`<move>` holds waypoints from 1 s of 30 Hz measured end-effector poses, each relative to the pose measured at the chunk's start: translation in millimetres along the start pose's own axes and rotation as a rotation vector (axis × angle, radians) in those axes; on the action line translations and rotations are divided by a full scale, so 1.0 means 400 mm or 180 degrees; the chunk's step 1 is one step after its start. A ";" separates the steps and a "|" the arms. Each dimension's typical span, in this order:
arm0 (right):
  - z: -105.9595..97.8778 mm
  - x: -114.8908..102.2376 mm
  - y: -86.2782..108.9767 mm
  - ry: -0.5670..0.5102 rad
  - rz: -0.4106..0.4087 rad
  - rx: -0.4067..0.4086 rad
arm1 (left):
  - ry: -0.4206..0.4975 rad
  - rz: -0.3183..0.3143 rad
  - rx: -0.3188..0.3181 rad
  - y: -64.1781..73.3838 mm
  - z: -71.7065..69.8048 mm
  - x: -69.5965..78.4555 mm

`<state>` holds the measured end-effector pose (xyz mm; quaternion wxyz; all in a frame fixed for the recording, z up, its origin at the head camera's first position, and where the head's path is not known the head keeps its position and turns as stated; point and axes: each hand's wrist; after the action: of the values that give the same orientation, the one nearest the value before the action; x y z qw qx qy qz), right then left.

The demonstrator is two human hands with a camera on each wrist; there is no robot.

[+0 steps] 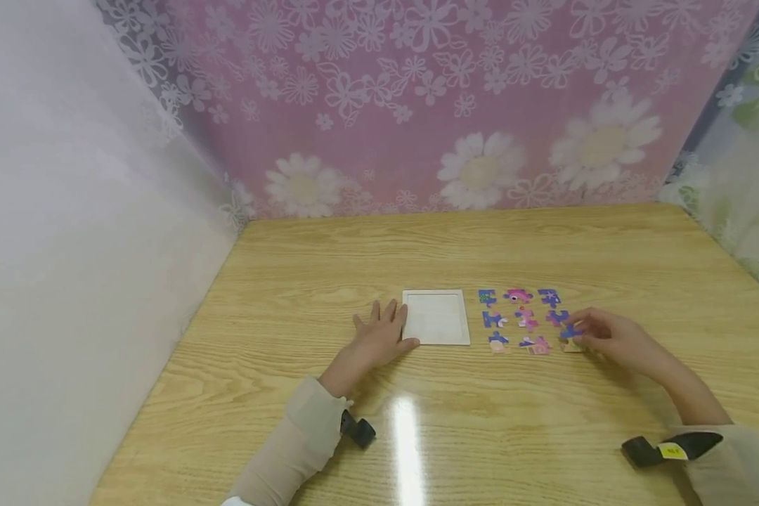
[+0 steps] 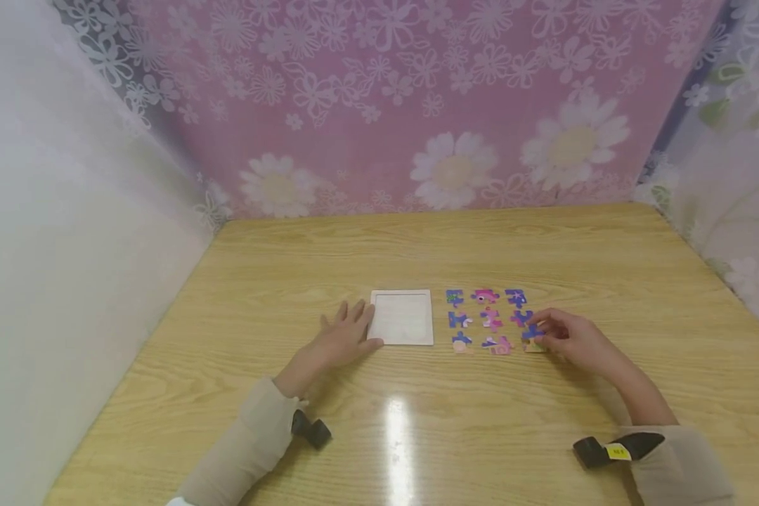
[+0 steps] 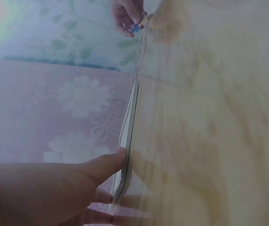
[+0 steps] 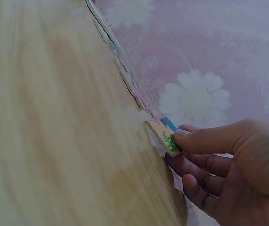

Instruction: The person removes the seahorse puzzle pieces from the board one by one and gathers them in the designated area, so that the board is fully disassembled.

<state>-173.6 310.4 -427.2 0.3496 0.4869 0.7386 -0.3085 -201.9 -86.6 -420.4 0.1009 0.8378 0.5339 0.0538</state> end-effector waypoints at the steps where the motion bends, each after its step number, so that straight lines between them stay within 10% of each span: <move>1: 0.000 0.002 0.000 -0.0014 -0.0008 -0.0008 | 0.0001 -0.0001 0.0006 0.000 0.000 0.000; 30: 0.021 0.012 0.000 0.0434 -0.0083 0.0172 | 0.0025 -0.0001 0.0028 0.006 -0.005 0.004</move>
<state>-173.0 306.1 -436.0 0.2811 0.5064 0.7584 -0.2991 -199.4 -85.9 -417.7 0.0952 0.8379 0.5346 0.0547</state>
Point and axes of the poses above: each hand's wrist, its own y-axis away from the middle knuckle, its own z-axis out of the palm, x = y × z, and after that the axes turned 14 degrees about -y, right-handed
